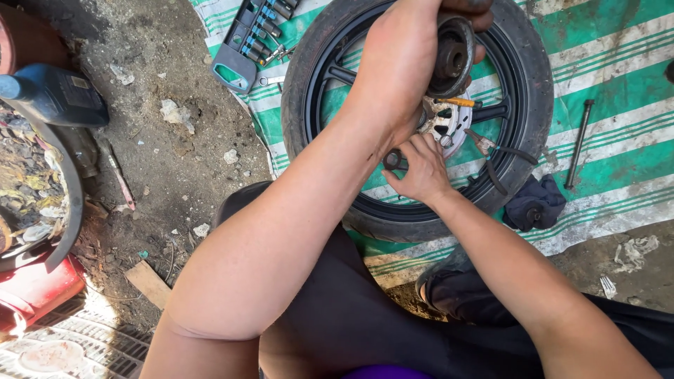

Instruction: Disassembling and cleaning the speedometer gear components from a motorcycle wheel hub using a screwdriver and pliers.

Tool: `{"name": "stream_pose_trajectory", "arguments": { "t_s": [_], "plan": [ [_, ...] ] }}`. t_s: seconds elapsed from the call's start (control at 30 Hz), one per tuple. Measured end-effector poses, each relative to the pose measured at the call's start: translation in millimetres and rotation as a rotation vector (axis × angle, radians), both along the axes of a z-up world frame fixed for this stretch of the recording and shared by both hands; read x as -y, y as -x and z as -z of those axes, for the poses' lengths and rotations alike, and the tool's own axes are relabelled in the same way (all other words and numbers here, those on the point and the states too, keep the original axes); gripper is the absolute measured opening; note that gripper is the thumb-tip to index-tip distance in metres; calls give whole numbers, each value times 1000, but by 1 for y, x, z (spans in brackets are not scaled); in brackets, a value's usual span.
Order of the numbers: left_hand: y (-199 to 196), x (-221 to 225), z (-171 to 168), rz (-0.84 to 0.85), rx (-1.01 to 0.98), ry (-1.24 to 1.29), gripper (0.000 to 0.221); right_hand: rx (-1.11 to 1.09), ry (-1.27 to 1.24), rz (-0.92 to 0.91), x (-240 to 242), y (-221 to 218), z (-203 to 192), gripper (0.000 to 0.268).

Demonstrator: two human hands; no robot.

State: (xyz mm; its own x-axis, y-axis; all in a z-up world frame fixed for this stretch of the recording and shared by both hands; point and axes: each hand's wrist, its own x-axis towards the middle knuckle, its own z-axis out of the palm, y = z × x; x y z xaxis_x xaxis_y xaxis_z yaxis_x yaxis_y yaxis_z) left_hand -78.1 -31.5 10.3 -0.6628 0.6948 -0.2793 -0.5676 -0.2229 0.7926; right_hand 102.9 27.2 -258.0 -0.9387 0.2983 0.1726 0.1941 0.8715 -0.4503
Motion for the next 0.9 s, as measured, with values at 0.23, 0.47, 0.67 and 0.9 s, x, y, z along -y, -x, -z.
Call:
{"name": "stream_pose_trajectory", "arguments": {
  "t_s": [0.23,0.47,0.67,0.9],
  "plan": [
    [1,7,-5,-4,-36,-49,56,-92,218,-42,7,13,2,55],
    [24,11,-3,-47,-86,-37,54,96,2161,-466,-21,32,-33,64],
    [51,24,3,-77,-113,-128,41,58,2172,-783,-18,49,-108,64],
    [60,41,-16,-94,-36,-53,51,-58,1984,-917,-25,61,-161,59]
  ]
}}
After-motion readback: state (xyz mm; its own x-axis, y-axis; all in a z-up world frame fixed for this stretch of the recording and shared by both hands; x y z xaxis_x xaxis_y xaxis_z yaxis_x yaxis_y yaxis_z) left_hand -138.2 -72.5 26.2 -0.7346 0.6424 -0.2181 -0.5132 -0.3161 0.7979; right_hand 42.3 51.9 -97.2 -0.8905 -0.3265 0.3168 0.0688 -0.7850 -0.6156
